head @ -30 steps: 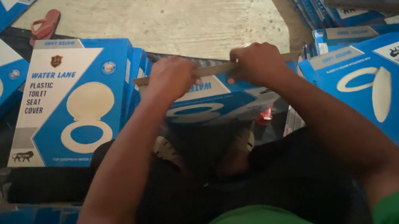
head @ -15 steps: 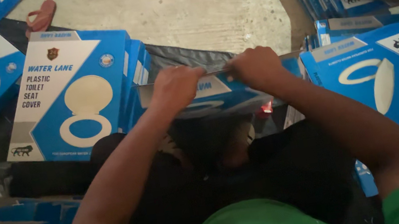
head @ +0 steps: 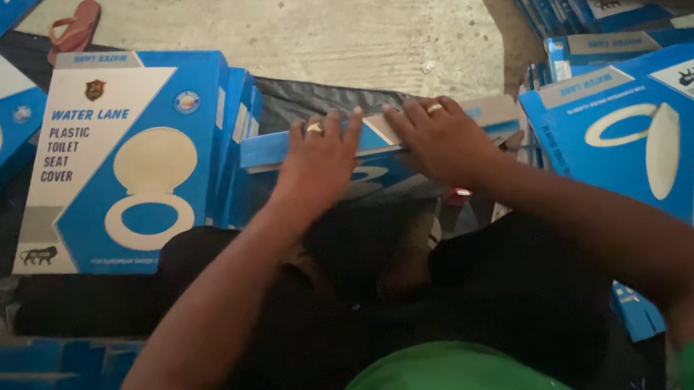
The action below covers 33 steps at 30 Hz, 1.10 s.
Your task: The person sits on the floor and repeatedly folds flat cardboard boxes into rectangular packages. They use a handheld tape dispenser to seal the boxes and place the finished packages into a stack.
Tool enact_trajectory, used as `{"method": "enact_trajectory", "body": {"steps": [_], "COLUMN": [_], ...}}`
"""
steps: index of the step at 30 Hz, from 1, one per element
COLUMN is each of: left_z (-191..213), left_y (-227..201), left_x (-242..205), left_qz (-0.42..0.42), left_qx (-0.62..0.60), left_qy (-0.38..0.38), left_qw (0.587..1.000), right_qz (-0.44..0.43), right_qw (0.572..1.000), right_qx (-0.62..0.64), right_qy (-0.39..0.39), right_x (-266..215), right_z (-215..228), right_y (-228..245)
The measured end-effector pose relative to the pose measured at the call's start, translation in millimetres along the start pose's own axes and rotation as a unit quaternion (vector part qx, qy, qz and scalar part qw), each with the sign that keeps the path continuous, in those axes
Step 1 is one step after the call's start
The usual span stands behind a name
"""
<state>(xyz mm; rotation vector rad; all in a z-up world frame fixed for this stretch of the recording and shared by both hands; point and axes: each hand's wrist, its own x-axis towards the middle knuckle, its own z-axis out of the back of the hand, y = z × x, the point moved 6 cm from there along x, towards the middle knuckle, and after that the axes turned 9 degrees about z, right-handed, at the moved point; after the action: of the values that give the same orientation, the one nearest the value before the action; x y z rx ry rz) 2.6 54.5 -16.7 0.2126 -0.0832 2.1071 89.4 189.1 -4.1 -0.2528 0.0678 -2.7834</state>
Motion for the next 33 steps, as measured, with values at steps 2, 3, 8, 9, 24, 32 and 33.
{"method": "enact_trajectory", "body": {"steps": [2,3,8,9,24,32,33], "left_z": [-5,-7,-6,-2,4,-2,0], "left_y": [0,1,1,1,75,73,73], "left_x": [-8,-12,-18,-17,-24,-27,-26], "left_qz": [-0.006,-0.007,-0.016,-0.021,0.079,0.074,0.073], "left_qx": [0.005,0.021,-0.019,-0.029,-0.045,-0.033,-0.030], "left_qy": [-0.042,-0.059,-0.109,-0.118,0.087,0.070,0.061], "left_qw": [0.999,0.998,0.994,0.992,0.992,0.994,0.995], "right_qz": [-0.003,-0.007,0.026,0.040,-0.072,-0.207,-0.224], "right_qw": [1.000,0.999,0.999,0.999,0.990,0.964,0.959], "right_qx": [-0.027,-0.039,0.004,0.019,0.083,0.165,0.168], "right_qy": [-0.004,-0.004,-0.034,-0.023,0.090,0.037,0.046], "right_x": [-3,-5,-3,2,-26,-68,-70], "right_z": [-12,-16,-1,5,-10,-34,-38], "right_y": [1,2,-7,-11,-63,-102,-103]}}
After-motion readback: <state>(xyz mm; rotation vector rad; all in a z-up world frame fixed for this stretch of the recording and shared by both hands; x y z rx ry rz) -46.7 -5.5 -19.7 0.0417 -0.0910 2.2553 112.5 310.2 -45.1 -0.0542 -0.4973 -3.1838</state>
